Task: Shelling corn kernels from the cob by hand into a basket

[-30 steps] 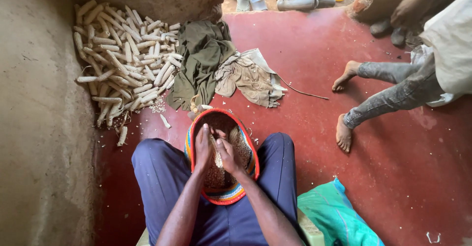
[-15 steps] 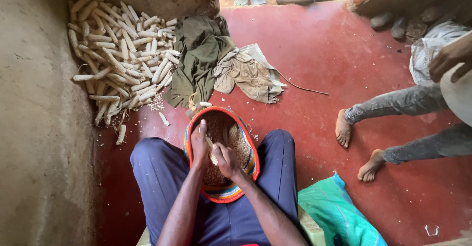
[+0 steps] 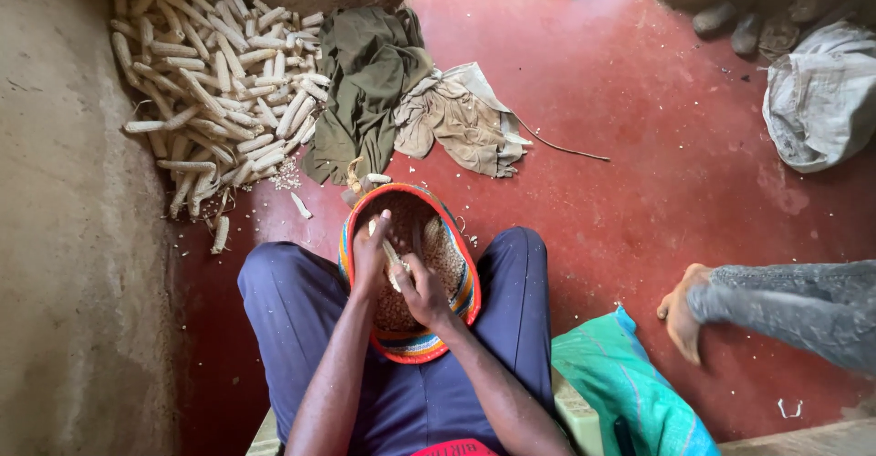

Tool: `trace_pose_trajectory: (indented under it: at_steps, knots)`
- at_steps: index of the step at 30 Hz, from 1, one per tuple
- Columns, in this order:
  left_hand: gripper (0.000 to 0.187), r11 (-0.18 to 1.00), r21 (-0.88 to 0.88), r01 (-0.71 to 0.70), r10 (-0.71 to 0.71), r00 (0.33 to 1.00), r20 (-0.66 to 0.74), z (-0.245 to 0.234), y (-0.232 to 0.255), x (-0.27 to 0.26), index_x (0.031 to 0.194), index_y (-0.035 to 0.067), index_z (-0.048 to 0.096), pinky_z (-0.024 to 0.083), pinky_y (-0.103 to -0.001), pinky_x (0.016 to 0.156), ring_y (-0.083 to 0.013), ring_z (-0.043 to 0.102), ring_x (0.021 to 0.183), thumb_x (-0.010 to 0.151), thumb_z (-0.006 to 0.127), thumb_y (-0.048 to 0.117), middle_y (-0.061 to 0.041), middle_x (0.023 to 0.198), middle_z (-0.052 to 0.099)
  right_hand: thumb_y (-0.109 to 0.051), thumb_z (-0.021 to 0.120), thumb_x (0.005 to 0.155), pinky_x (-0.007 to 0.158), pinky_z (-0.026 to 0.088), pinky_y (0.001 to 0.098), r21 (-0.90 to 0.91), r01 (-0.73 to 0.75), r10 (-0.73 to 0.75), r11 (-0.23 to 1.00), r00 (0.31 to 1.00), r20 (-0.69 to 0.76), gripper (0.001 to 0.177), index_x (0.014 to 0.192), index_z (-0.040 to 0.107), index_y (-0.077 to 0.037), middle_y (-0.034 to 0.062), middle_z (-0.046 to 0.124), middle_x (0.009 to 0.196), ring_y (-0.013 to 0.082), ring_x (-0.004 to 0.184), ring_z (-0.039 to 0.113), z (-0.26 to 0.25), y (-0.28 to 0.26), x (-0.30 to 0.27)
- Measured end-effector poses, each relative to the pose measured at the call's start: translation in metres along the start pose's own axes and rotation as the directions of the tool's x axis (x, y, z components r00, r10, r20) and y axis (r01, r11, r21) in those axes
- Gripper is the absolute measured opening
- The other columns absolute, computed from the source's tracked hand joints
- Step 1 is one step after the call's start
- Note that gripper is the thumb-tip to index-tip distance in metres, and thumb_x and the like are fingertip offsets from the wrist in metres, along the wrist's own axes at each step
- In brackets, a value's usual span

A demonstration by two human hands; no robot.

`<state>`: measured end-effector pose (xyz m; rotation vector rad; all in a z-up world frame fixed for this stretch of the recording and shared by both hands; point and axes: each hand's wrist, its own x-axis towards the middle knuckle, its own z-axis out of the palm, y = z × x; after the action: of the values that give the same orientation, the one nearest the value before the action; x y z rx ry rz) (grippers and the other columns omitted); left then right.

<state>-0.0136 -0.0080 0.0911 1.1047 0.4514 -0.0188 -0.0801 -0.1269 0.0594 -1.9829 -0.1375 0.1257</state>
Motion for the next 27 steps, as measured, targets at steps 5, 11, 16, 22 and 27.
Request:
trace_pose_trajectory:
  at_steps: [5, 11, 16, 22, 27]
  knots:
    - [0.031, 0.99, -0.088, 0.112, -0.116, 0.992, -0.05, 0.002, -0.005, 0.003, 0.089, 0.011, 0.057, 0.059, -0.031, 0.056, -0.0128, 0.062, 0.053, 0.092, 0.086, 0.022, -0.001, 0.067, 0.06, -0.033, 0.037, 0.119, 0.046, 0.045, 0.0389, 0.099, 0.035, -0.02, 0.994, 0.989, -0.149, 0.045, 0.086, 0.058, -0.011, 0.0188, 0.054, 0.054, 0.0226, 0.045, 0.051, 0.014, 0.011, -0.002]
    - [0.033, 0.977, -0.214, 0.001, 0.008, 0.999, 0.042, -0.01, -0.034, 0.016, 0.089, 0.014, 0.05, 0.052, -0.03, 0.048, -0.0133, 0.051, 0.05, 0.094, 0.082, 0.007, 0.001, 0.064, 0.047, -0.041, 0.039, 0.119, 0.042, 0.029, 0.0303, 0.604, -0.283, 0.306, 0.746, 0.95, 0.066, 0.052, 0.084, 0.059, -0.008, 0.0006, 0.039, 0.055, 0.0078, 0.04, 0.027, 0.015, -0.001, -0.001]
    - [0.032, 0.989, -0.143, 0.045, -0.045, 0.999, 0.007, -0.009, -0.032, 0.019, 0.092, 0.016, 0.052, 0.058, -0.028, 0.056, -0.0093, 0.058, 0.054, 0.099, 0.08, 0.029, 0.003, 0.068, 0.054, -0.051, 0.051, 0.116, 0.041, 0.022, 0.0271, 0.758, -0.384, 0.324, 0.527, 0.915, 0.238, 0.05, 0.086, 0.056, -0.011, -0.0028, 0.038, 0.053, 0.0046, 0.037, 0.027, 0.003, -0.01, 0.0]
    - [0.039, 0.996, -0.081, 0.023, -0.022, 1.0, 0.019, -0.003, -0.026, 0.007, 0.098, 0.014, 0.05, 0.061, -0.031, 0.068, -0.0157, 0.071, 0.065, 0.111, 0.058, 0.05, -0.004, 0.077, 0.063, -0.061, 0.052, 0.111, 0.101, 0.049, 0.0774, 0.101, -0.182, 0.17, 0.978, 0.978, 0.118, 0.08, 0.153, 0.043, 0.007, 0.0427, 0.049, 0.144, 0.0651, 0.133, 0.048, -0.008, -0.024, 0.001]
    - [0.04, 0.978, -0.208, 0.018, -0.006, 0.998, 0.058, 0.011, -0.007, -0.006, 0.095, 0.012, 0.046, 0.06, -0.036, 0.059, -0.0231, 0.065, 0.052, 0.115, 0.05, 0.046, -0.006, 0.062, 0.051, -0.045, 0.048, 0.113, 0.081, 0.056, 0.0568, 0.123, -0.029, 0.028, 0.992, 1.0, 0.008, 0.037, 0.105, 0.065, -0.013, 0.0283, 0.073, 0.081, 0.0476, 0.085, 0.075, -0.006, -0.027, -0.002]
